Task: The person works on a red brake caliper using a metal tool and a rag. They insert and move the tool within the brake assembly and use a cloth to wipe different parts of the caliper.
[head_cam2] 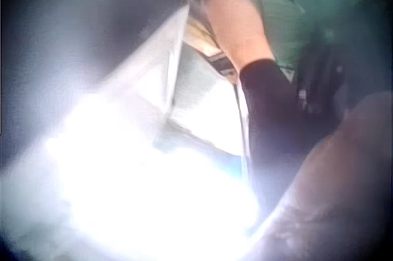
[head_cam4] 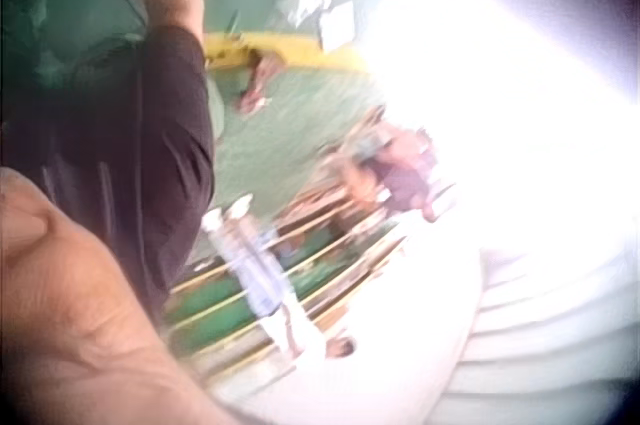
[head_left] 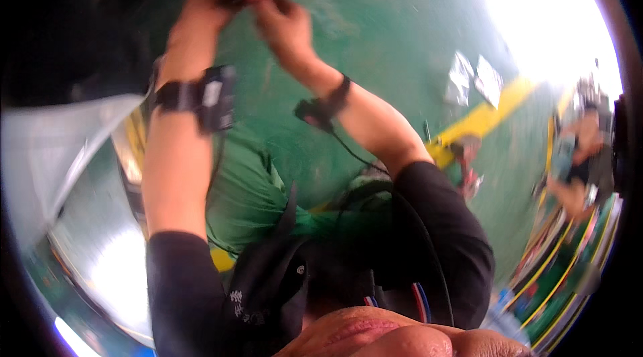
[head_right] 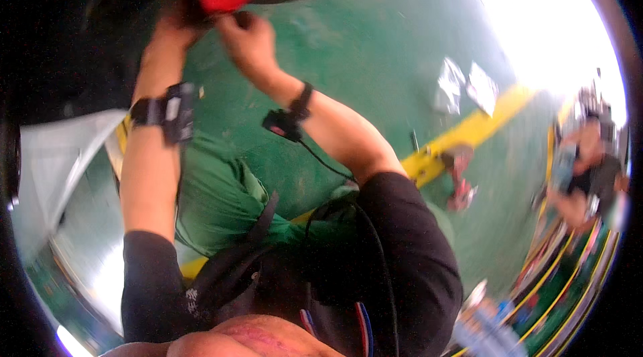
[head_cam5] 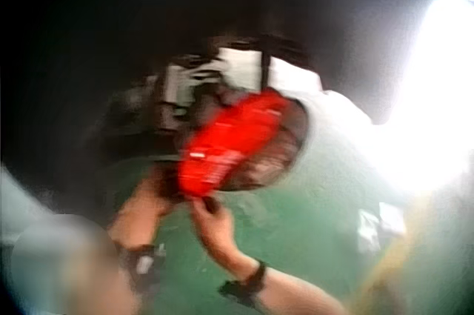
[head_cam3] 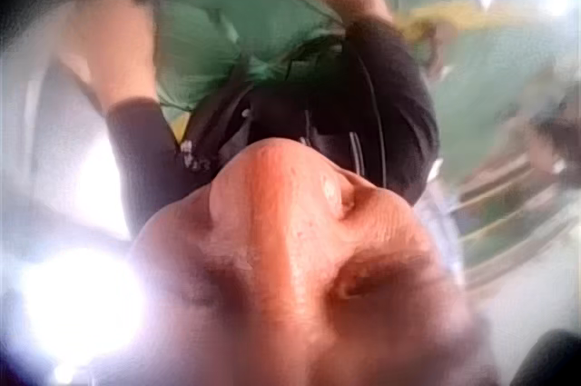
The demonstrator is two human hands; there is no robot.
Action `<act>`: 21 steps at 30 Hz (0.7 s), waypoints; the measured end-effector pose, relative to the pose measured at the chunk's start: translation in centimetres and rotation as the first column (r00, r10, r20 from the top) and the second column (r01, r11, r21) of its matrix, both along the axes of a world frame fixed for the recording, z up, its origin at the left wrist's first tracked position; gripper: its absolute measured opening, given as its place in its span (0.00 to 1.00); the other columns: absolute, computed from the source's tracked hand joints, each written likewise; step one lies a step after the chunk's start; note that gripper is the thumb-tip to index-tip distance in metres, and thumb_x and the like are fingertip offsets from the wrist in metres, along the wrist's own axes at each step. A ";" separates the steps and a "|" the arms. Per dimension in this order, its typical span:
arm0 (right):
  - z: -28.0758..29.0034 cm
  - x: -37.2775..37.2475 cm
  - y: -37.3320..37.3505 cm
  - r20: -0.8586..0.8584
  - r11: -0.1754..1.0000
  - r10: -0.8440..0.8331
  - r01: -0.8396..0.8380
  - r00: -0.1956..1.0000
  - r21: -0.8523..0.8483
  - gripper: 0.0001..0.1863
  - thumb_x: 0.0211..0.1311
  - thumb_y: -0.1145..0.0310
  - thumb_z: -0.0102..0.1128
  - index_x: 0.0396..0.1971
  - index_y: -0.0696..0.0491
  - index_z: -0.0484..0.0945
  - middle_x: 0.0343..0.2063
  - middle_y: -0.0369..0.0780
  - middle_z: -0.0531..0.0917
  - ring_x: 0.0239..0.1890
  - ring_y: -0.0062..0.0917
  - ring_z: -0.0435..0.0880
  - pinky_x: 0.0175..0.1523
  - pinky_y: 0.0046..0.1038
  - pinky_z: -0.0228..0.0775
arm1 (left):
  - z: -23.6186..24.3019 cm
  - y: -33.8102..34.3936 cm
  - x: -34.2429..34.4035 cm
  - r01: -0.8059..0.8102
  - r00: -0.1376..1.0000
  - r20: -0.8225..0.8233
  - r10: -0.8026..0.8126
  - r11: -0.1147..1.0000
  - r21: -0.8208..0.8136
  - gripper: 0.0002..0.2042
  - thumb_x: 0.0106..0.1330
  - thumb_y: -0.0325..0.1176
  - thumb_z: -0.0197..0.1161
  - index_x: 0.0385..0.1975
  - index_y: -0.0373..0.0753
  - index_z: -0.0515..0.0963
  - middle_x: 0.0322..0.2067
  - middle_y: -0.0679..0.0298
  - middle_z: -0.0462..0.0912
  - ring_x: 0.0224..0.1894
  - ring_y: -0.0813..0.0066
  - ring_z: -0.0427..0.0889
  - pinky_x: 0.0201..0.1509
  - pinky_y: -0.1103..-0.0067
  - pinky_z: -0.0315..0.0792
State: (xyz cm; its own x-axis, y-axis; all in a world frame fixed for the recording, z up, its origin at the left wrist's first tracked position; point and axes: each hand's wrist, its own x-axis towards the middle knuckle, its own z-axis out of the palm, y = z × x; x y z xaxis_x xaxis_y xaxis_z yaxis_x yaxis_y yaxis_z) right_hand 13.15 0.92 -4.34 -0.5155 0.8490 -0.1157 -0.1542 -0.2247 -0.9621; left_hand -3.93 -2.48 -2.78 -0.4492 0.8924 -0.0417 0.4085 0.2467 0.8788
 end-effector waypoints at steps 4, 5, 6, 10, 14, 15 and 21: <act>1.5 0.6 0.1 0.085 1.000 -0.001 -0.001 0.996 0.019 0.23 0.55 0.55 0.65 0.29 0.65 0.83 0.24 0.48 0.84 0.28 0.25 0.83 0.37 0.33 0.76 | 3.7 0.1 0.6 0.068 0.750 -0.611 -0.255 0.948 -0.311 0.22 0.67 0.45 0.57 0.56 0.41 0.75 0.55 0.63 0.81 0.58 0.67 0.79 0.63 0.73 0.69; 2.2 1.4 0.3 0.125 1.000 0.004 -0.005 0.992 0.010 0.24 0.53 0.54 0.66 0.29 0.65 0.82 0.25 0.50 0.84 0.29 0.29 0.85 0.38 0.35 0.76 | 3.5 0.1 0.1 0.030 0.575 -0.756 -0.312 0.932 -0.362 0.23 0.66 0.49 0.57 0.56 0.42 0.76 0.55 0.65 0.82 0.57 0.70 0.79 0.62 0.75 0.70; 2.6 1.1 -0.1 0.137 0.999 0.042 -0.041 0.990 -0.010 0.25 0.50 0.53 0.66 0.29 0.65 0.82 0.25 0.52 0.84 0.31 0.32 0.86 0.39 0.36 0.77 | 3.7 -0.4 -1.5 0.039 0.515 -0.800 -0.307 0.941 -0.336 0.24 0.64 0.49 0.59 0.55 0.42 0.76 0.54 0.65 0.82 0.57 0.71 0.79 0.61 0.76 0.70; 3.0 1.4 -0.9 0.097 0.998 0.024 -0.018 0.995 -0.066 0.28 0.45 0.49 0.68 0.29 0.65 0.82 0.28 0.54 0.85 0.36 0.42 0.87 0.44 0.38 0.77 | 1.3 -1.2 -6.3 0.056 0.531 -0.789 -0.308 0.942 -0.330 0.24 0.61 0.48 0.63 0.55 0.43 0.76 0.54 0.65 0.82 0.56 0.70 0.80 0.59 0.76 0.70; 3.1 2.2 -0.3 0.150 0.995 0.069 -0.057 0.986 -0.078 0.29 0.45 0.49 0.68 0.29 0.65 0.82 0.30 0.54 0.85 0.37 0.42 0.86 0.46 0.37 0.77 | 1.9 -0.7 -5.2 0.038 0.602 -0.731 -0.321 0.926 -0.375 0.24 0.59 0.43 0.65 0.55 0.42 0.75 0.55 0.64 0.81 0.57 0.70 0.79 0.60 0.76 0.69; 3.5 2.7 -0.2 0.155 0.995 0.074 -0.062 0.985 -0.080 0.29 0.45 0.49 0.67 0.29 0.65 0.82 0.30 0.54 0.85 0.37 0.43 0.86 0.46 0.37 0.77 | 1.8 -0.8 -5.3 0.070 0.591 -0.731 -0.341 0.924 -0.375 0.25 0.59 0.42 0.65 0.56 0.41 0.74 0.55 0.63 0.81 0.57 0.70 0.79 0.61 0.75 0.69; 3.8 2.6 -0.1 0.210 0.996 0.089 -0.083 0.974 -0.038 0.29 0.45 0.46 0.65 0.27 0.64 0.82 0.29 0.56 0.84 0.37 0.46 0.85 0.45 0.40 0.77 | 1.7 -0.7 -6.5 0.121 0.711 -0.644 -0.283 0.951 -0.286 0.24 0.60 0.40 0.62 0.57 0.38 0.72 0.56 0.60 0.79 0.58 0.67 0.76 0.63 0.72 0.66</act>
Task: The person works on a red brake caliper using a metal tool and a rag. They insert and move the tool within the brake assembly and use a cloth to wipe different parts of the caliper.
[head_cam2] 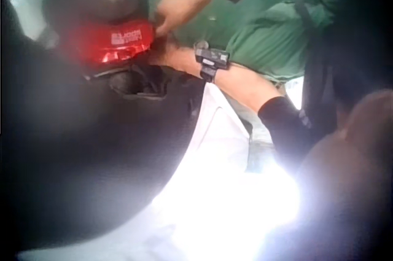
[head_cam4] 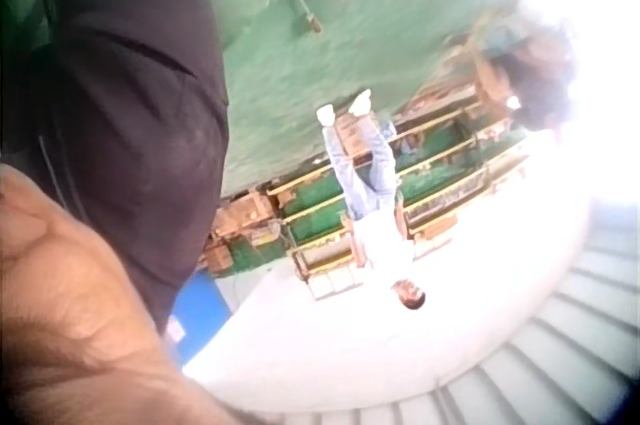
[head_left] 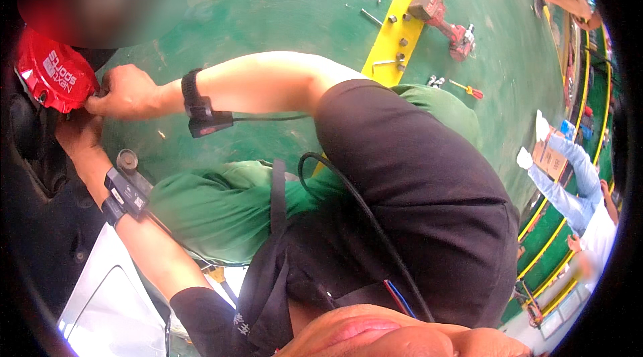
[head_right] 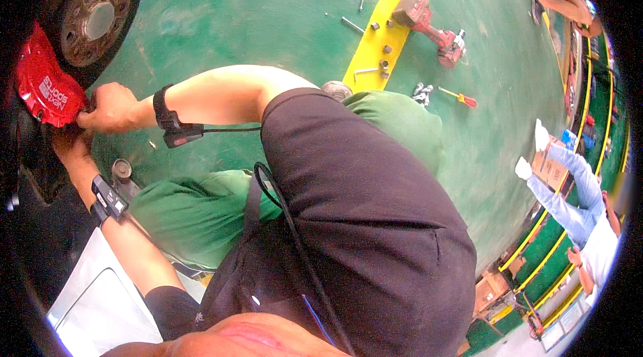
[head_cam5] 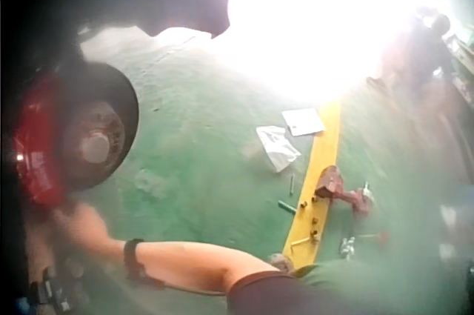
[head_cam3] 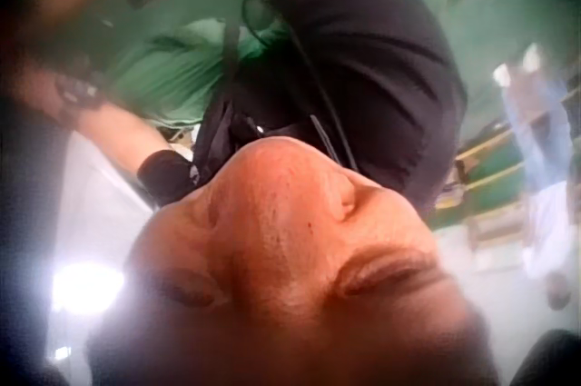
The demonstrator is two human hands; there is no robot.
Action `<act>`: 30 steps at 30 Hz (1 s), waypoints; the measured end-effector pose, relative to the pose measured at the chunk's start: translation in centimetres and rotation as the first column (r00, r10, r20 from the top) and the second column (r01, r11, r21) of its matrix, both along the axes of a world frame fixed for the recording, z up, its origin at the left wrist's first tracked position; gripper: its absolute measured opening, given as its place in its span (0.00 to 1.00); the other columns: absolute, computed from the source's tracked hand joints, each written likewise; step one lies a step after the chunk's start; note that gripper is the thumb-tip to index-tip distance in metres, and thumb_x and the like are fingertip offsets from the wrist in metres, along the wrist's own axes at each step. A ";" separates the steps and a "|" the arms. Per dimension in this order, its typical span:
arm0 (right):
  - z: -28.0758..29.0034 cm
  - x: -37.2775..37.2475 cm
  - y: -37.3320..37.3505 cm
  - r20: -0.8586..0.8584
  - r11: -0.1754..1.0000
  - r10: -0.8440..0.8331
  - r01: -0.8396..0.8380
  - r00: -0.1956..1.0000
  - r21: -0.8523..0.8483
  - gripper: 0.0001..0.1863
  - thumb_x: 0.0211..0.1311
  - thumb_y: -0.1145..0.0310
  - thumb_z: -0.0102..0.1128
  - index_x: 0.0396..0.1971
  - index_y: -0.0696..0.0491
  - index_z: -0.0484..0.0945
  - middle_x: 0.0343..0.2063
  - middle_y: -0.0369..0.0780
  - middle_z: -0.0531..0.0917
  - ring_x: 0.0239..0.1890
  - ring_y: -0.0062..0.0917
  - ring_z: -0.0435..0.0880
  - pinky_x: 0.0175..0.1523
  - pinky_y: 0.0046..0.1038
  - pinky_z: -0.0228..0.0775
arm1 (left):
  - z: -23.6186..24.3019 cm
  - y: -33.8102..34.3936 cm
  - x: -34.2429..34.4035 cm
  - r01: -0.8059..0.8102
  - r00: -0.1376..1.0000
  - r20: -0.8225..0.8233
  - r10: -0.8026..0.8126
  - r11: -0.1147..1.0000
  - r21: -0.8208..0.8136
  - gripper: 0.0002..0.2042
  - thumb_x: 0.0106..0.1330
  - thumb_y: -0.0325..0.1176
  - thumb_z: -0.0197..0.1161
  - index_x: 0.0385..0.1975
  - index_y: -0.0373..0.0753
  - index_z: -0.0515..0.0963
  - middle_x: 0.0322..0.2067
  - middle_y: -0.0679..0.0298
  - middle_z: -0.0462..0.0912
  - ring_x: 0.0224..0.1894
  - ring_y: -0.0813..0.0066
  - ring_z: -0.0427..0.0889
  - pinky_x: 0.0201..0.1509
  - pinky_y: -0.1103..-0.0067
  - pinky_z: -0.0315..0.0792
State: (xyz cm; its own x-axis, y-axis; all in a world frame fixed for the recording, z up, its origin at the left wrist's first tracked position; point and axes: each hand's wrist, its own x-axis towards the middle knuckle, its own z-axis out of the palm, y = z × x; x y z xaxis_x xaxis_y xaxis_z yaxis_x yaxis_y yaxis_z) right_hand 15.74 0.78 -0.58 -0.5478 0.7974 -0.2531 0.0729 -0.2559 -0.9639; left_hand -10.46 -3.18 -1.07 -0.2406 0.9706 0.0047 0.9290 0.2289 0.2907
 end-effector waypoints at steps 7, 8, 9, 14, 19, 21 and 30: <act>-0.4 -0.3 -0.2 0.007 1.000 -0.021 0.021 1.000 0.021 0.29 0.46 0.46 0.63 0.28 0.63 0.82 0.29 0.56 0.84 0.37 0.48 0.85 0.45 0.40 0.77 | -0.6 0.3 0.0 -0.087 0.931 0.363 0.038 0.989 0.120 0.24 0.63 0.39 0.57 0.58 0.36 0.71 0.58 0.57 0.76 0.60 0.64 0.73 0.65 0.69 0.63; -0.4 -0.3 -0.2 0.013 0.999 -0.021 0.020 1.000 0.028 0.28 0.47 0.46 0.63 0.28 0.62 0.83 0.29 0.55 0.84 0.38 0.47 0.85 0.46 0.40 0.77 | -0.7 0.4 0.0 -0.097 0.917 0.397 0.038 0.987 0.131 0.23 0.64 0.39 0.56 0.58 0.35 0.71 0.58 0.57 0.76 0.61 0.64 0.73 0.66 0.69 0.62; -0.4 -0.3 -0.2 0.013 1.000 -0.019 0.019 1.000 0.018 0.28 0.47 0.46 0.63 0.28 0.62 0.83 0.30 0.55 0.84 0.38 0.47 0.85 0.46 0.40 0.77 | -0.7 0.4 0.0 -0.106 0.903 0.429 0.037 0.985 0.137 0.23 0.64 0.38 0.55 0.58 0.35 0.71 0.58 0.56 0.76 0.61 0.63 0.73 0.66 0.68 0.61; -0.1 0.3 -0.2 -0.004 1.000 0.004 -0.004 1.000 -0.025 0.29 0.47 0.46 0.63 0.30 0.62 0.83 0.32 0.56 0.84 0.39 0.47 0.85 0.47 0.41 0.76 | -0.9 0.5 -0.3 -0.133 0.846 0.533 0.033 0.980 0.150 0.23 0.66 0.38 0.52 0.59 0.33 0.70 0.60 0.54 0.74 0.62 0.61 0.71 0.68 0.66 0.59; -0.3 -0.4 -0.9 0.015 1.000 0.010 -0.010 1.000 -0.026 0.28 0.52 0.45 0.60 0.30 0.62 0.83 0.31 0.56 0.84 0.39 0.48 0.85 0.47 0.43 0.76 | -0.8 0.3 -0.9 -0.141 0.809 0.588 0.030 0.979 0.144 0.23 0.68 0.37 0.48 0.59 0.31 0.68 0.61 0.52 0.72 0.64 0.59 0.69 0.70 0.64 0.56; -0.3 -0.6 -1.0 0.023 0.999 -0.005 0.006 1.000 -0.047 0.28 0.54 0.45 0.57 0.30 0.61 0.83 0.30 0.56 0.84 0.39 0.49 0.84 0.47 0.43 0.76 | -1.0 1.1 -1.5 -0.122 0.796 0.605 0.013 0.983 0.139 0.23 0.69 0.37 0.47 0.59 0.31 0.68 0.61 0.51 0.71 0.64 0.59 0.68 0.70 0.64 0.55; 1.3 -1.8 -3.0 -0.059 0.970 -0.119 0.104 0.991 -0.221 0.26 0.60 0.48 0.51 0.32 0.59 0.83 0.33 0.56 0.84 0.42 0.51 0.83 0.50 0.45 0.75 | -1.4 0.7 -7.6 0.015 0.932 0.363 -0.004 1.000 -0.026 0.21 0.72 0.36 0.44 0.58 0.29 0.69 0.59 0.50 0.74 0.62 0.58 0.71 0.69 0.64 0.58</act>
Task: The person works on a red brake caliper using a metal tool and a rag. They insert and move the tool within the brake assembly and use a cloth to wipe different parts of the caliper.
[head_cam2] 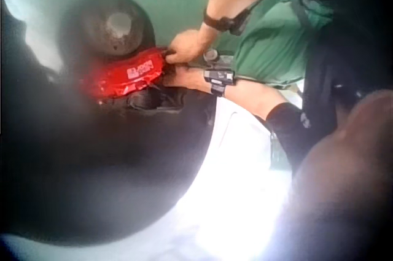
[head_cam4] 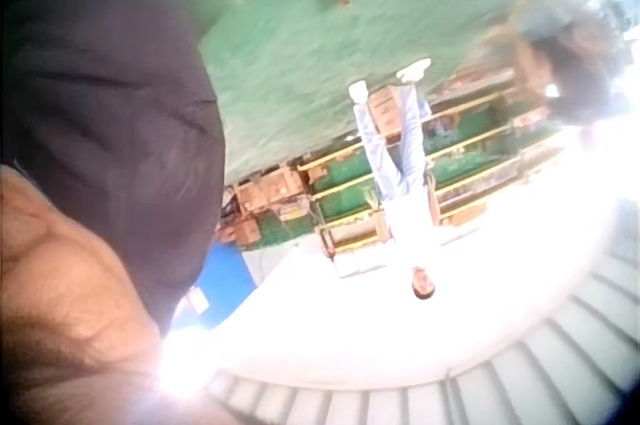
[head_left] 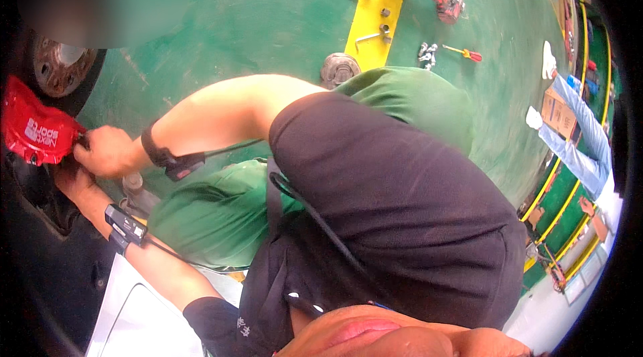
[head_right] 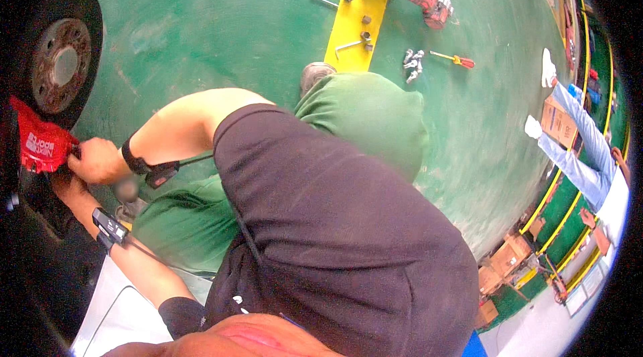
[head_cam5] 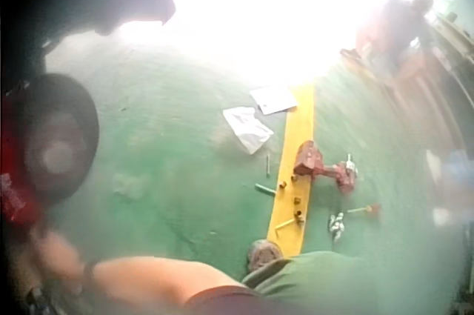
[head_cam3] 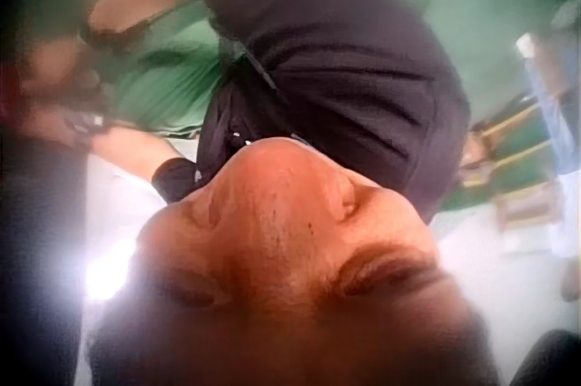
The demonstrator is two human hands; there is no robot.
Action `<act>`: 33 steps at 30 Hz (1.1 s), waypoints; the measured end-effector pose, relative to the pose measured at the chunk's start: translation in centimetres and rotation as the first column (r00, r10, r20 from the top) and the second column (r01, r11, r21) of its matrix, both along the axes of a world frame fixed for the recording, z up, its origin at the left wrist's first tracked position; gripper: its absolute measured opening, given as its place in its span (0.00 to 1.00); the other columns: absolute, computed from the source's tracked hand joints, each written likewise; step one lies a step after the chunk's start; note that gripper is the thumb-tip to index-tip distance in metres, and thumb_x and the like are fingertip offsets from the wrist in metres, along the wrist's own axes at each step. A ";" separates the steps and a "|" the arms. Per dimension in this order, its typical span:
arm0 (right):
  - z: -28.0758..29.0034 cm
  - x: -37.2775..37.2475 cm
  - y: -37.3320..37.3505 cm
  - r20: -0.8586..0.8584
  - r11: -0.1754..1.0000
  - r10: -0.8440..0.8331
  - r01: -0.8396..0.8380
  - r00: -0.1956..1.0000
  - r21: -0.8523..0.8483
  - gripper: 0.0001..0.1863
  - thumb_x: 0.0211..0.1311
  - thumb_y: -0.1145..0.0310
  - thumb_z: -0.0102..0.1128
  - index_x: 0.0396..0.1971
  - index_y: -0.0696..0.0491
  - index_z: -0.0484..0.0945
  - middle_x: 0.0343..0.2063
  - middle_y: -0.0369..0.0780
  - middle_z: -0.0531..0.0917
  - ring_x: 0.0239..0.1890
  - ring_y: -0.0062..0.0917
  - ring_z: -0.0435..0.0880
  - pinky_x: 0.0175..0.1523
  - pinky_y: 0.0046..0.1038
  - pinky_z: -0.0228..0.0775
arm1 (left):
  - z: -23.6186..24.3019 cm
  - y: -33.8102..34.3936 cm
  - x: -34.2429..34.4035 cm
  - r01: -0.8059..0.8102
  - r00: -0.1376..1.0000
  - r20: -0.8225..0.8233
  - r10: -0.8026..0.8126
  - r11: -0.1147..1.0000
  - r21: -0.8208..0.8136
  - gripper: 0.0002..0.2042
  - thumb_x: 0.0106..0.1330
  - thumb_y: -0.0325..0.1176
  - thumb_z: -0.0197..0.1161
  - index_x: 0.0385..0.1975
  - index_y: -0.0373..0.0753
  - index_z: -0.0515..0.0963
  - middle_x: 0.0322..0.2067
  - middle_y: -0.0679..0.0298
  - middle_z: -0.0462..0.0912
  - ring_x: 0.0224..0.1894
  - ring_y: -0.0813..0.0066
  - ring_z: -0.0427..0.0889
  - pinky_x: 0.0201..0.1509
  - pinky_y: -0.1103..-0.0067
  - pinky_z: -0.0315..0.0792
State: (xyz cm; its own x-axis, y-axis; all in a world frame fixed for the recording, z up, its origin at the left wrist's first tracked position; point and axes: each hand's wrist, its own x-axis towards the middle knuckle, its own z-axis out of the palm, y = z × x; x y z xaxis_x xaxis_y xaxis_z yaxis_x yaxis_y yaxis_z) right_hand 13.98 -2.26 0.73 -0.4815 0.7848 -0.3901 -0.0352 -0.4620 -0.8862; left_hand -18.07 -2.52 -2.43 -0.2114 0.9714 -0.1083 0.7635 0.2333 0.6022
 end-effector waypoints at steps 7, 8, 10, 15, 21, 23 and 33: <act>-3.1 -1.3 -1.8 0.115 0.999 0.038 -0.035 0.993 -0.026 0.26 0.63 0.53 0.48 0.28 0.64 0.82 0.33 0.59 0.83 0.41 0.52 0.83 0.49 0.46 0.76 | 2.9 1.4 5.9 -0.123 -0.249 0.948 0.198 0.964 -0.234 0.20 0.69 0.37 0.50 0.55 0.29 0.72 0.53 0.49 0.78 0.57 0.56 0.75 0.62 0.60 0.63; -3.9 -0.9 -1.8 0.118 0.997 0.080 -0.080 0.990 -0.008 0.25 0.63 0.54 0.48 0.28 0.64 0.82 0.33 0.59 0.83 0.41 0.52 0.83 0.49 0.46 0.76 | 3.7 1.6 7.2 -0.226 -0.200 0.952 0.231 0.935 -0.274 0.20 0.69 0.37 0.50 0.54 0.30 0.72 0.53 0.50 0.78 0.56 0.56 0.75 0.60 0.60 0.64; -4.8 -0.2 -1.2 0.160 0.995 0.102 -0.104 0.982 0.004 0.24 0.63 0.56 0.47 0.28 0.64 0.82 0.33 0.59 0.83 0.41 0.52 0.84 0.49 0.47 0.76 | 4.4 2.0 9.3 -0.434 -0.122 0.945 0.302 0.840 -0.325 0.20 0.69 0.38 0.50 0.54 0.32 0.73 0.53 0.50 0.79 0.55 0.57 0.76 0.57 0.62 0.66; -7.4 1.0 0.3 0.235 0.986 0.127 -0.148 0.964 0.074 0.24 0.65 0.56 0.47 0.27 0.63 0.82 0.30 0.58 0.83 0.37 0.51 0.85 0.44 0.46 0.79 | 4.3 0.3 10.8 -0.217 -0.332 0.928 0.170 0.943 -0.251 0.20 0.70 0.41 0.50 0.53 0.34 0.75 0.53 0.51 0.80 0.57 0.55 0.77 0.61 0.58 0.67; -13.1 -2.1 4.9 0.649 0.676 0.089 -0.524 0.756 0.518 0.19 0.67 0.62 0.46 0.31 0.60 0.83 0.29 0.51 0.85 0.33 0.42 0.87 0.37 0.42 0.80 | 3.5 1.3 12.5 -0.139 -0.441 0.889 -0.124 0.988 0.068 0.21 0.70 0.45 0.51 0.57 0.40 0.71 0.53 0.58 0.80 0.57 0.64 0.76 0.65 0.66 0.69; -14.6 -2.0 5.5 0.358 0.895 0.185 -0.307 0.915 0.323 0.15 0.68 0.62 0.47 0.29 0.55 0.80 0.25 0.42 0.81 0.27 0.32 0.80 0.32 0.35 0.72 | 3.3 0.2 14.7 -0.423 0.737 0.563 0.372 0.905 -0.044 0.21 0.71 0.41 0.48 0.58 0.37 0.70 0.53 0.57 0.80 0.60 0.64 0.76 0.66 0.67 0.68; -8.6 4.9 14.9 0.463 0.854 0.285 -0.442 0.839 0.275 0.13 0.64 0.59 0.54 0.31 0.55 0.80 0.23 0.36 0.81 0.21 0.20 0.76 0.26 0.26 0.65 | 2.5 1.6 16.3 -0.589 -0.278 0.960 0.015 0.787 -0.183 0.19 0.74 0.33 0.42 0.49 0.20 0.72 0.44 0.41 0.81 0.50 0.49 0.80 0.55 0.57 0.75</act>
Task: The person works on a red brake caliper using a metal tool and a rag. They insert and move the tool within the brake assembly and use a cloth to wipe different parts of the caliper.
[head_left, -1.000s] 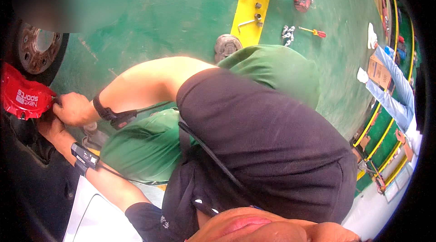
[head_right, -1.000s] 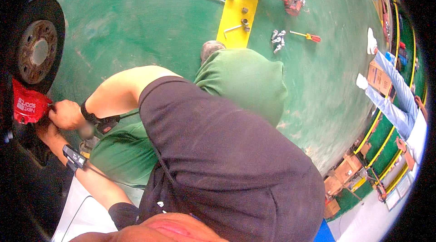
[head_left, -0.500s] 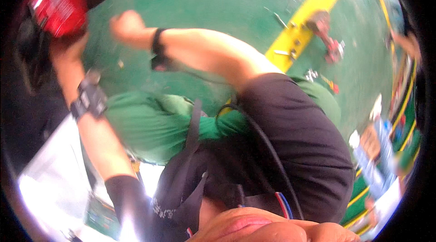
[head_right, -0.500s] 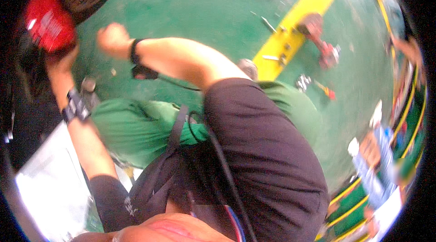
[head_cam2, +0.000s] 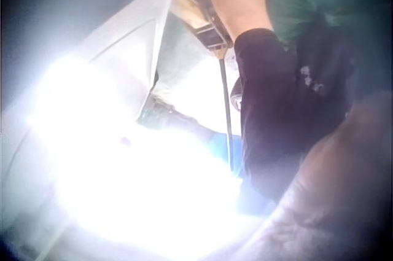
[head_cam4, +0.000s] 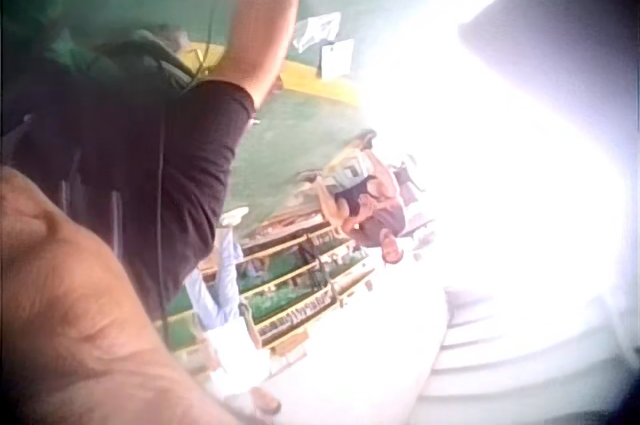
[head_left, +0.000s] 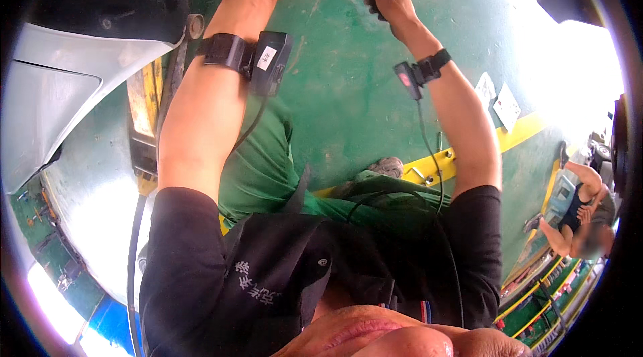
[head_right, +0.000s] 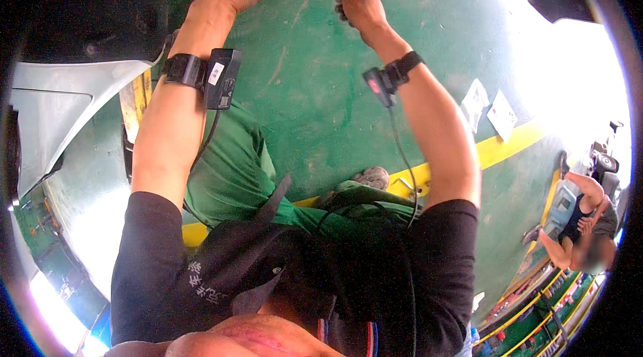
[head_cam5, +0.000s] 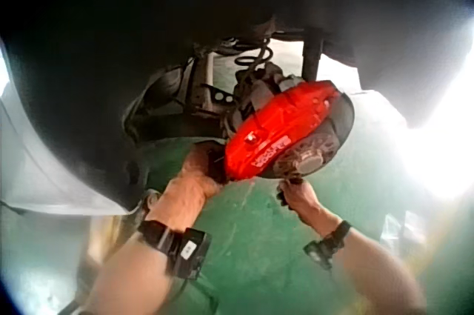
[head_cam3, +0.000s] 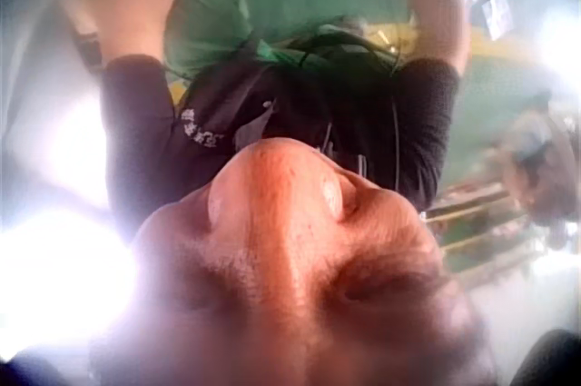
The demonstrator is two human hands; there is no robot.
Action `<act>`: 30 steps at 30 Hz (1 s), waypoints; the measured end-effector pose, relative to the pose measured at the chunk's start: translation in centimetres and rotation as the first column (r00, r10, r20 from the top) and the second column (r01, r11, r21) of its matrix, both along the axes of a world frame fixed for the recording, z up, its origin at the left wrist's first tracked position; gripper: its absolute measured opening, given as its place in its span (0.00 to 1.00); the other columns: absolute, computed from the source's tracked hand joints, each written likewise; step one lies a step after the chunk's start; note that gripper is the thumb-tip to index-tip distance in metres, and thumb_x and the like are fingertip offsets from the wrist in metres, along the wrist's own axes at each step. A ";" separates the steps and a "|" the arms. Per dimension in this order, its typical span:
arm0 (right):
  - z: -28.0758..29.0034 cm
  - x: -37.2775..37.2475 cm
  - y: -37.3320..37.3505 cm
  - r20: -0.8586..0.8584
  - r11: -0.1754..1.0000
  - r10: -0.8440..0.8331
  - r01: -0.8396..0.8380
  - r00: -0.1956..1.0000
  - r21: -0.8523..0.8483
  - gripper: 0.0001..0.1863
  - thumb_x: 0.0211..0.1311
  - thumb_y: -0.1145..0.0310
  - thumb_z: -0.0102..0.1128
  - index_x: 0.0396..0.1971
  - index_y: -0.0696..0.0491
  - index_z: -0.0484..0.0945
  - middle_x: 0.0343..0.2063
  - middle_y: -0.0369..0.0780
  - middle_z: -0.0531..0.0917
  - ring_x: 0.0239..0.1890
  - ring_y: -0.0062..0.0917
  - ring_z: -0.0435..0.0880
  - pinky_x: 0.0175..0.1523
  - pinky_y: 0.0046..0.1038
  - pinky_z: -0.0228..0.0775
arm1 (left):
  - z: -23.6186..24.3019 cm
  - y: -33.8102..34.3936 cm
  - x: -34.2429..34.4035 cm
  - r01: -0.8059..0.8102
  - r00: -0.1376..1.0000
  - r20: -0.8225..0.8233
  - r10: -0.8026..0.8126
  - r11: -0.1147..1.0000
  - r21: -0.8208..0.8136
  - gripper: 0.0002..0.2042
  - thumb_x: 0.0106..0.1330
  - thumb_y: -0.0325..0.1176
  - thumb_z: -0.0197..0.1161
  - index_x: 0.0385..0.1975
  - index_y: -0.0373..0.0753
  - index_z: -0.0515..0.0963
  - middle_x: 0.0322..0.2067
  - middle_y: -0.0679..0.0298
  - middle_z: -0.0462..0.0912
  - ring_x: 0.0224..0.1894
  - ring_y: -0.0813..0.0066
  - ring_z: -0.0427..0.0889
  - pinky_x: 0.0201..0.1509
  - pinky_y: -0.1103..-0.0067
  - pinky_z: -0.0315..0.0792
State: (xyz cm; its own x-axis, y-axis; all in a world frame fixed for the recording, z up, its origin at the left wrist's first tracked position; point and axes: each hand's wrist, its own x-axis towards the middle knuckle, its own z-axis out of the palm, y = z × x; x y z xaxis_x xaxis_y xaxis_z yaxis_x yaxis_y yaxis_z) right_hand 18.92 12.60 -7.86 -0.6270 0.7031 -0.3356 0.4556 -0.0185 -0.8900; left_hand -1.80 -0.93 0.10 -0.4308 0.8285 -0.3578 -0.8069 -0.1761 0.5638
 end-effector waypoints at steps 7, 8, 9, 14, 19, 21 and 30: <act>-3.0 15.6 2.4 0.597 0.553 0.477 -0.748 0.645 0.367 0.17 0.63 0.57 0.55 0.29 0.58 0.80 0.30 0.54 0.82 0.35 0.52 0.81 0.40 0.47 0.73 | 3.9 -0.5 2.5 -0.049 0.981 0.178 0.081 0.983 -0.176 0.12 0.72 0.31 0.45 0.40 0.28 0.74 0.37 0.47 0.82 0.41 0.52 0.82 0.47 0.60 0.78; -4.5 18.6 2.4 0.636 0.574 0.429 -0.737 0.642 0.357 0.18 0.62 0.57 0.56 0.28 0.59 0.80 0.30 0.54 0.82 0.36 0.53 0.81 0.40 0.47 0.74 | 3.6 -0.3 2.3 -0.043 0.971 0.223 0.087 0.980 -0.193 0.12 0.71 0.31 0.46 0.39 0.30 0.74 0.36 0.48 0.82 0.39 0.54 0.83 0.45 0.62 0.79; -7.3 23.0 2.5 0.550 0.614 0.389 -0.653 0.739 0.444 0.18 0.60 0.56 0.58 0.27 0.59 0.80 0.30 0.54 0.82 0.36 0.52 0.82 0.40 0.46 0.75 | 3.0 0.3 2.1 -0.029 0.959 0.272 0.084 0.979 -0.201 0.11 0.71 0.31 0.46 0.38 0.31 0.75 0.35 0.49 0.82 0.38 0.55 0.83 0.42 0.64 0.79; -12.7 36.7 -4.8 0.690 0.896 0.205 -0.417 0.694 0.153 0.19 0.48 0.56 0.63 0.21 0.61 0.80 0.25 0.56 0.81 0.33 0.52 0.83 0.42 0.45 0.75 | -2.8 -0.1 -0.2 0.074 0.749 -0.620 -0.232 0.960 -0.269 0.14 0.71 0.34 0.47 0.46 0.32 0.75 0.43 0.52 0.82 0.47 0.60 0.81 0.53 0.67 0.74; -15.5 43.6 -12.4 0.895 0.977 -0.086 -0.141 0.437 0.162 0.22 0.48 0.55 0.67 0.39 0.53 0.77 0.41 0.50 0.82 0.41 0.49 0.83 0.43 0.44 0.75 | -7.6 1.8 -3.7 0.229 0.973 -0.075 -0.218 0.952 0.202 0.14 0.69 0.31 0.47 0.43 0.28 0.75 0.44 0.46 0.82 0.49 0.54 0.82 0.56 0.64 0.77; -15.1 43.7 -13.7 0.900 0.983 -0.067 -0.126 0.431 0.133 0.22 0.48 0.55 0.67 0.39 0.54 0.77 0.41 0.50 0.82 0.41 0.48 0.82 0.43 0.45 0.75 | -6.1 0.9 -2.7 0.182 0.982 -0.073 -0.172 0.971 0.155 0.12 0.69 0.30 0.47 0.41 0.27 0.75 0.43 0.45 0.82 0.48 0.53 0.82 0.55 0.62 0.77; -13.6 43.0 -16.7 0.857 0.984 -0.034 -0.132 0.514 0.118 0.20 0.49 0.56 0.67 0.38 0.54 0.77 0.40 0.50 0.82 0.40 0.48 0.82 0.42 0.45 0.75 | -1.1 0.6 0.4 -0.035 0.998 0.048 0.038 0.998 -0.046 0.08 0.66 0.27 0.48 0.36 0.31 0.73 0.35 0.51 0.78 0.37 0.61 0.79 0.41 0.70 0.77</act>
State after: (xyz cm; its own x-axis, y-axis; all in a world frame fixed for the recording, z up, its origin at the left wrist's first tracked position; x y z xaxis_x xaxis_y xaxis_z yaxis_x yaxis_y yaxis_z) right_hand 61.88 -4.05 -21.45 -0.1308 0.7714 -0.6227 0.9909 0.1210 -0.0583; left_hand -1.37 -0.33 -0.97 -0.4416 0.7949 -0.4161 -0.8271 -0.1810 0.5321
